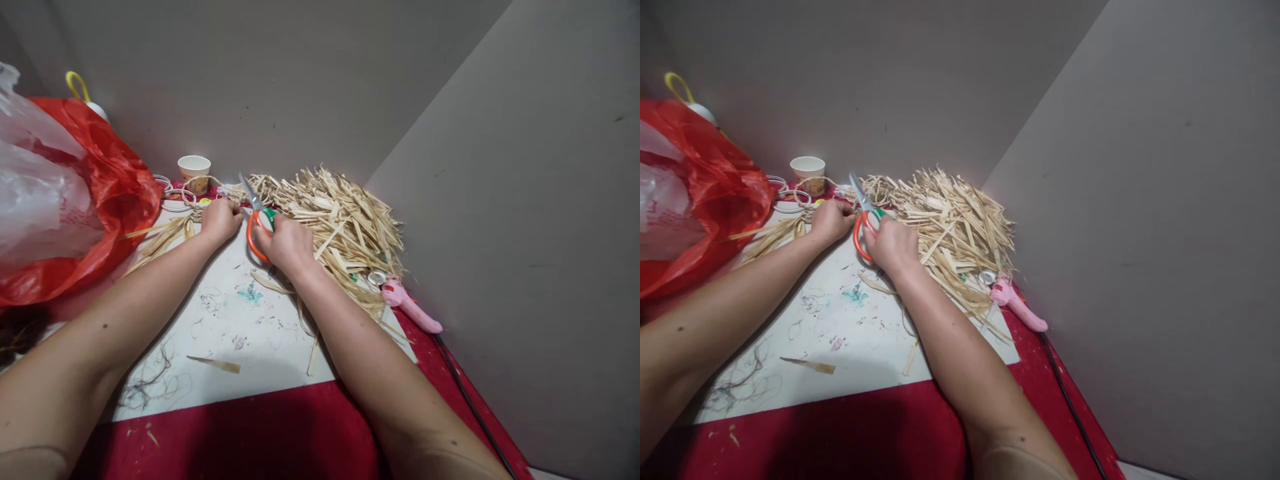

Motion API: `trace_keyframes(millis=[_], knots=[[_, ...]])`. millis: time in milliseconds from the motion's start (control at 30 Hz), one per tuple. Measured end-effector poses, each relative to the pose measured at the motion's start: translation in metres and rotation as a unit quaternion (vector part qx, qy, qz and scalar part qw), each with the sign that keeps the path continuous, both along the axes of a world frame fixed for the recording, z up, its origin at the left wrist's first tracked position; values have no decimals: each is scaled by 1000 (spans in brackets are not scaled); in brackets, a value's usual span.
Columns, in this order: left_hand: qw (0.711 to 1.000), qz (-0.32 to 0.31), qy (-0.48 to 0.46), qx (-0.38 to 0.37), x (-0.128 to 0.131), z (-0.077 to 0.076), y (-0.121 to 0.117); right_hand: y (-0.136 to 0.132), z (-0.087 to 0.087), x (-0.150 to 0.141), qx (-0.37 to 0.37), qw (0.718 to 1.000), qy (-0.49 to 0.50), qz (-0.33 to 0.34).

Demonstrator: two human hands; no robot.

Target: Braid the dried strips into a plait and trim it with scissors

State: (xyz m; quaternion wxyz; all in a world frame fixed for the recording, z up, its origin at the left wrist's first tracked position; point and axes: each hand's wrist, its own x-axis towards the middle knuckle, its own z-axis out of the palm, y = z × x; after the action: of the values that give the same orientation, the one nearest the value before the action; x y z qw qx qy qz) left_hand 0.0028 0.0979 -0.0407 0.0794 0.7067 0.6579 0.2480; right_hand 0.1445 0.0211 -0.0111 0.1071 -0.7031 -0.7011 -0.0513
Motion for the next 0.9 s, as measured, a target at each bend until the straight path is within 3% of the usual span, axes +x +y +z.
trace_keyframes(millis=[100,267,400,567,733,900], knots=[[1000,4,2,-4,0,0,1,1,-1,0,-44,999,-3,18],[1000,-4,3,-4,0,1,0,1,0,-1,23,1000,1,-20],[1000,1,2,0,0,0,0,0,0,-2,-49,999,-15,13],[1000,-6,-2,1,-1,-1,1,0,0,-1,16,1000,-5,-16],[1000,0,-1,4,0,-1,1,-1,0,-1,-48,999,-11,22],[1000,-4,1,1,0,0,1,0,0,0,8,1000,-1,-12]])
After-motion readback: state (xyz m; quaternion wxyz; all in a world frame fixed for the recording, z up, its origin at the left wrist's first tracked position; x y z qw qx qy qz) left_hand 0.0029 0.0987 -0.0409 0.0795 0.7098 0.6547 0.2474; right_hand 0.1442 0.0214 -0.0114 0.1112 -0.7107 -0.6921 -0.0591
